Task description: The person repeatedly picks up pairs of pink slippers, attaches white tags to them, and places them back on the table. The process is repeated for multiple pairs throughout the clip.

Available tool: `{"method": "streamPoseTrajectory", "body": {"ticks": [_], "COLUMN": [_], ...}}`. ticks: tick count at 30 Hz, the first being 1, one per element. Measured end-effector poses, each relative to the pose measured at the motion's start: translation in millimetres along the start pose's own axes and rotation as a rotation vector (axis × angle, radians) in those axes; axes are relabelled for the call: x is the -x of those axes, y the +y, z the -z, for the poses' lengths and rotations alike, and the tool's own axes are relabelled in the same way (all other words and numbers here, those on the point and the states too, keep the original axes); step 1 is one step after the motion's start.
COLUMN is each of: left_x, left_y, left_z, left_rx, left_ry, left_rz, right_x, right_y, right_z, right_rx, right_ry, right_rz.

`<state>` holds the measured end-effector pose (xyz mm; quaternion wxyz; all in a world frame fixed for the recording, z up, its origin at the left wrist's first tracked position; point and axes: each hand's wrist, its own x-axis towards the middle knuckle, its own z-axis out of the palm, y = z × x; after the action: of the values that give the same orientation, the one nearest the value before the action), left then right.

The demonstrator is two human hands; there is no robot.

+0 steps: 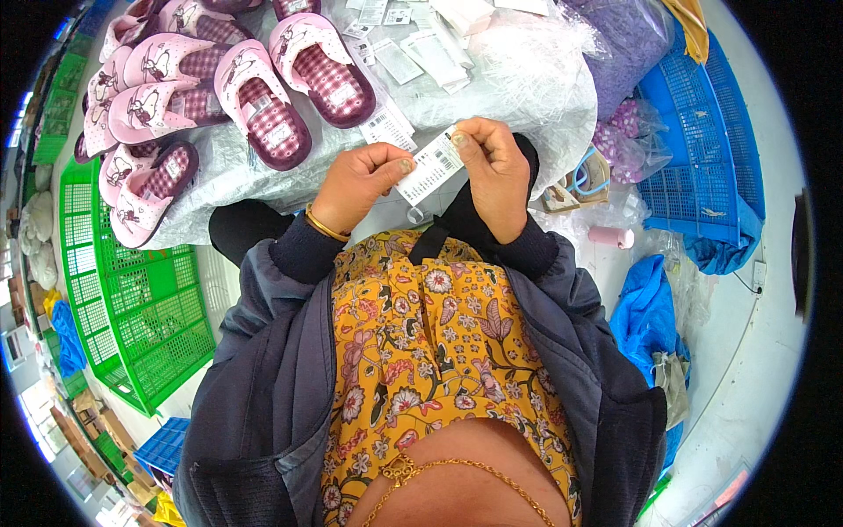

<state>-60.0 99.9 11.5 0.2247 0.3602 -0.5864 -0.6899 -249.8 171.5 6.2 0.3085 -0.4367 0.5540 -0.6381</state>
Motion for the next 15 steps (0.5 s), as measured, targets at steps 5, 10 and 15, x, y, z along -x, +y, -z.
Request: {"method": "streamPoseTrajectory", "body": {"ticks": [5,10,15], "left_x": [1.1,-2.7,-14.4], "left_y": [-4.8,18.7,13.8], "left_z": [-2.6,-14.1,-17.9], "left_rx": [-0.173,-0.141,-0.229], "left_ry": [0.02,0.002,0.04], "left_rz": [-0.079,-0.075,-0.128], "right_x": [1.1,3.0,3.0], "right_y": [-1.1,-2.5,-1.3], "right_z": [-0.3,-1.0,-3.2], "right_rx": [0.023,0.069,0.036], "right_ry": [-0.024,-0.062,-0.104], "right_rz": [-0.029,-0.009,-0.029]}}
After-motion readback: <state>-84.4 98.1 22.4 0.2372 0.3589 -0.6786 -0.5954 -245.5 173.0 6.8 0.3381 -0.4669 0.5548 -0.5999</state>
